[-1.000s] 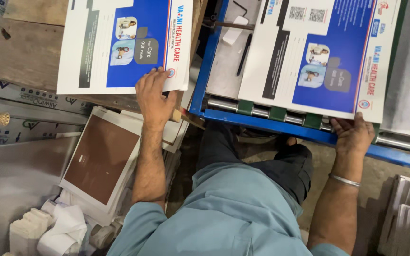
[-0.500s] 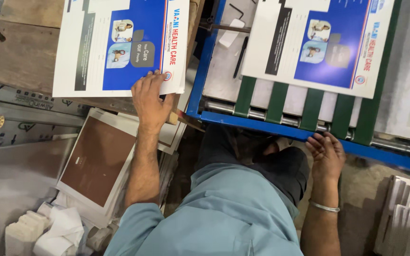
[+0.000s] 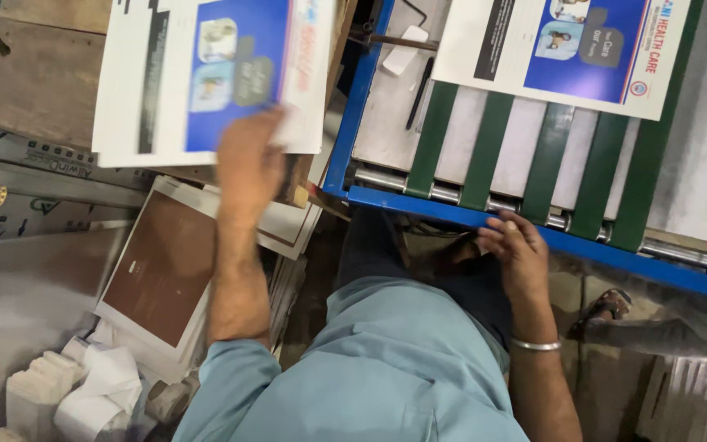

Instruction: The person sits and repeatedly feeds printed sheets into a blue laminating machine. They pull the sheets through the rollers and stack the finished laminated prints on a pile to their left.

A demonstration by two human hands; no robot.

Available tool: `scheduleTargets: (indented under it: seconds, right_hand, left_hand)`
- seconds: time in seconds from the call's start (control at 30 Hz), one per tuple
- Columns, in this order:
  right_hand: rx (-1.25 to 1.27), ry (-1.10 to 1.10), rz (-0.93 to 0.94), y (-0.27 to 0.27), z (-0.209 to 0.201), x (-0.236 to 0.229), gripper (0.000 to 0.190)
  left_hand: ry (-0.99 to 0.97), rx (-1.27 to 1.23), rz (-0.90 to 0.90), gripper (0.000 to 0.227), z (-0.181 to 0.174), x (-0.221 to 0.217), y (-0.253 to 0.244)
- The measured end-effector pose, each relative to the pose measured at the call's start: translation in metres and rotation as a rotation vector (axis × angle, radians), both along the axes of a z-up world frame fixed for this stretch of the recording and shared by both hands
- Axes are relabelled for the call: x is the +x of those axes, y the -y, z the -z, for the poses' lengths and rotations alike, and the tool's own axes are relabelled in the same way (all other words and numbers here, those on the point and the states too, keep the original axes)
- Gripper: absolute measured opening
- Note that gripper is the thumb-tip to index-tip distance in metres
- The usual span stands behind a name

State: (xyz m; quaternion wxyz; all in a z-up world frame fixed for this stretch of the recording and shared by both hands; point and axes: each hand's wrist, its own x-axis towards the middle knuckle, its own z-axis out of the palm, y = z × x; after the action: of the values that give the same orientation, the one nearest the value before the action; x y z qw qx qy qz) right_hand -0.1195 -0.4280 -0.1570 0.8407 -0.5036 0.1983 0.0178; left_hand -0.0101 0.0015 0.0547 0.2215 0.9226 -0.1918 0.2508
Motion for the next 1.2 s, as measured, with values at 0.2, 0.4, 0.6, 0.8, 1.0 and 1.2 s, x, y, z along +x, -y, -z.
scheduleTargets:
  seconds: [0.2, 0.4, 0.6, 0.8, 1.0, 1.2]
  right_hand:
    - [0.027, 0.043, -0.313, -0.037, -0.054, 0.026, 0.043]
    - [0.585, 0.258, -0.506, -0.087, -0.083, 0.043, 0.068]
    - [0.347, 0.046, -0.288, -0.063, -0.072, 0.043, 0.044]
    - [-0.088, 0.112, -0.022, 0.021, -0.069, 0.031, 0.027]
    - [-0.330, -0.259, 0.167, 0.116, -0.046, -0.004, 0.039]
    - [-0.403, -0.174, 0.003, 0.176, -0.001, -0.048, 0.035]
  left_hand:
    - [0.049, -0.038, 0.105, 0.049, 0.020, -0.006, 0.045]
    - [-0.020, 0.247, 0.268, 0.048, 0.041, -0.054, 0.142]
    - [-0.128, 0.228, 0.403, 0.046, 0.044, -0.081, 0.142]
    - [-0.144, 0.124, 0.273, 0.055, 0.027, -0.066, 0.079]
    - [-0.026, 0.230, -0.045, 0.067, 0.031, -0.022, 0.017]
    - [-0.014, 0.250, -0.107, 0.047, 0.050, -0.007, 0.006]
